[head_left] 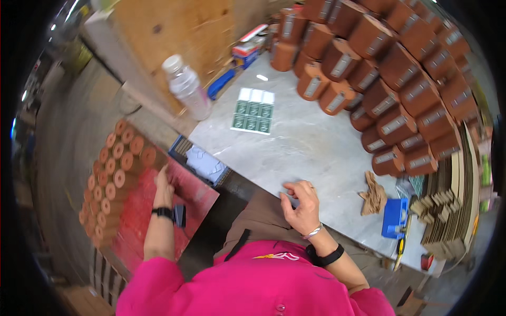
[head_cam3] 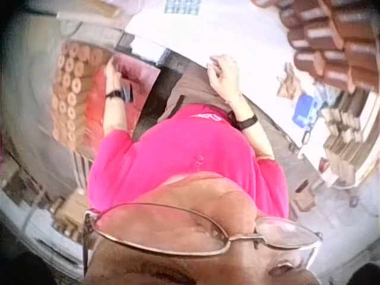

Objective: Clean cylindrical parts with a cloth and liquid, wrap them in paper, and apply labels.

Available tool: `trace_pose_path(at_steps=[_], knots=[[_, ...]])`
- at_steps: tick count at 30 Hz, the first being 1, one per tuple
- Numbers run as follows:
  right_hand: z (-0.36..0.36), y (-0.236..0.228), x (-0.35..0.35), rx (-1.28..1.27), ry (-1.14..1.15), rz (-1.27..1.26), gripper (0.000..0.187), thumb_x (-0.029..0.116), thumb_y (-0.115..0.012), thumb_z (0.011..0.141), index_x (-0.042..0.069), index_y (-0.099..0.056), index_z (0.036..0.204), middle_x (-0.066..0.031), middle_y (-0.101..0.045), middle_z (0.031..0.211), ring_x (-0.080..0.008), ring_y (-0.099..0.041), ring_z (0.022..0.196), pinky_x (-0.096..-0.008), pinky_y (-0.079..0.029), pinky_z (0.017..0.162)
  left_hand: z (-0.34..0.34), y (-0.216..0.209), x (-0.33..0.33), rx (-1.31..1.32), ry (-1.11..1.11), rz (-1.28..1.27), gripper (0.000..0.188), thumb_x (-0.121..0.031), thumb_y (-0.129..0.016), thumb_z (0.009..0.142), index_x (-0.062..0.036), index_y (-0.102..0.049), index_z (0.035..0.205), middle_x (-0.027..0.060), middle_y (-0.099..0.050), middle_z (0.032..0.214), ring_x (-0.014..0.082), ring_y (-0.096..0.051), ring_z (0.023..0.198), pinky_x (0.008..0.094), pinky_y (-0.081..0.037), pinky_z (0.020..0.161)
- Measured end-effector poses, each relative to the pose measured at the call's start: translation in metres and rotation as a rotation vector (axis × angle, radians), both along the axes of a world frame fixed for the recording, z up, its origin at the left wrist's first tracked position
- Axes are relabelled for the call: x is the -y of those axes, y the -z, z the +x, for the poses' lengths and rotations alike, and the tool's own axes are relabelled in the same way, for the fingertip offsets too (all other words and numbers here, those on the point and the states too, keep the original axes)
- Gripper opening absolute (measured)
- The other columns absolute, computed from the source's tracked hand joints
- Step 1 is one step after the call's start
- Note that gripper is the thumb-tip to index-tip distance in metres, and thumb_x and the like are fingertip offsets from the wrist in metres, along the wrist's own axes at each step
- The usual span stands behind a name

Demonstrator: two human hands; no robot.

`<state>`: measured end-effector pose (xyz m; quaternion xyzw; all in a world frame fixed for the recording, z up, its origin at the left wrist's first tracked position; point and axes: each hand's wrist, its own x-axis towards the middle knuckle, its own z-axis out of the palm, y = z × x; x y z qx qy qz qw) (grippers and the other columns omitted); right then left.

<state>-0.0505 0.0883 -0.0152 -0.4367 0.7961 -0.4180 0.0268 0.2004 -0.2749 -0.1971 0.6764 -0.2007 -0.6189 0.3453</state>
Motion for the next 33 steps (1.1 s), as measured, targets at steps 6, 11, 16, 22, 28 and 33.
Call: trace_pose_path(at_steps=[6,11,16,22,28,33], knots=[[-0.049,-0.028,-0.058,-0.251,0.296,0.019,0.032,0.009,-0.07,0.077,0.002,-0.064,0.108,-0.016,-0.062,0.115,-0.0358,-0.057,0.108,-0.0434,-0.042,0.096,-0.018,-0.112,-0.094,-0.095,0.228,-0.361,0.04,-0.013,-0.067,0.089,-0.0074,-0.053,0.126,0.0061,-0.058,0.108,0.0203,-0.059,0.098,0.0319,-0.049,0.081],[-0.074,-0.027,-0.136,-0.442,0.602,0.428,0.042,0.014,-0.07,0.074,0.004,-0.064,0.114,-0.0159,-0.056,0.128,-0.0404,-0.048,0.118,-0.0507,-0.036,0.102,-0.088,-0.213,-0.155,-0.403,0.608,-0.402,0.03,-0.01,-0.063,0.092,-0.0073,-0.058,0.121,0.0062,-0.061,0.114,0.0173,-0.059,0.098,0.032,-0.048,0.084],[-0.061,-0.041,-0.167,-0.296,0.417,0.405,0.048,0.014,-0.075,0.067,0.004,-0.064,0.113,-0.0193,-0.058,0.124,-0.0412,-0.053,0.111,-0.0474,-0.04,0.098,-0.149,-0.308,-0.201,-0.689,0.882,-0.329,0.032,-0.013,-0.065,0.092,-0.0078,-0.058,0.122,0.0076,-0.061,0.117,0.0183,-0.06,0.101,0.0319,-0.048,0.085],[-0.052,-0.059,-0.191,-0.13,0.264,0.372,0.056,0.011,-0.08,0.062,0.005,-0.064,0.116,-0.0189,-0.057,0.126,-0.0408,-0.053,0.109,-0.0434,-0.045,0.097,-0.228,-0.384,-0.236,-0.823,1.24,-0.389,0.035,-0.014,-0.065,0.092,-0.0088,-0.055,0.126,0.0074,-0.06,0.119,0.0187,-0.06,0.104,0.0336,-0.048,0.088],[-0.051,-0.038,-0.211,-0.095,0.312,0.285,0.043,0.003,-0.071,0.066,0.006,-0.067,0.11,-0.0154,-0.06,0.113,-0.0399,-0.054,0.103,-0.044,-0.045,0.092,-0.329,-0.456,-0.264,-0.742,1.401,-0.573,0.044,-0.015,-0.068,0.091,-0.0063,-0.051,0.13,0.0069,-0.059,0.116,0.0186,-0.059,0.107,0.034,-0.048,0.089],[-0.048,-0.027,-0.215,-0.074,0.37,0.231,0.035,0.004,-0.071,0.069,0.006,-0.069,0.104,-0.0152,-0.06,0.114,-0.0397,-0.054,0.103,-0.0438,-0.044,0.092,-0.447,-0.493,-0.255,-0.284,1.253,-1.187,0.097,-0.028,-0.082,0.076,0.0014,-0.025,0.149,0.0232,-0.038,0.147,0.0319,-0.043,0.132,0.0446,-0.041,0.106]])
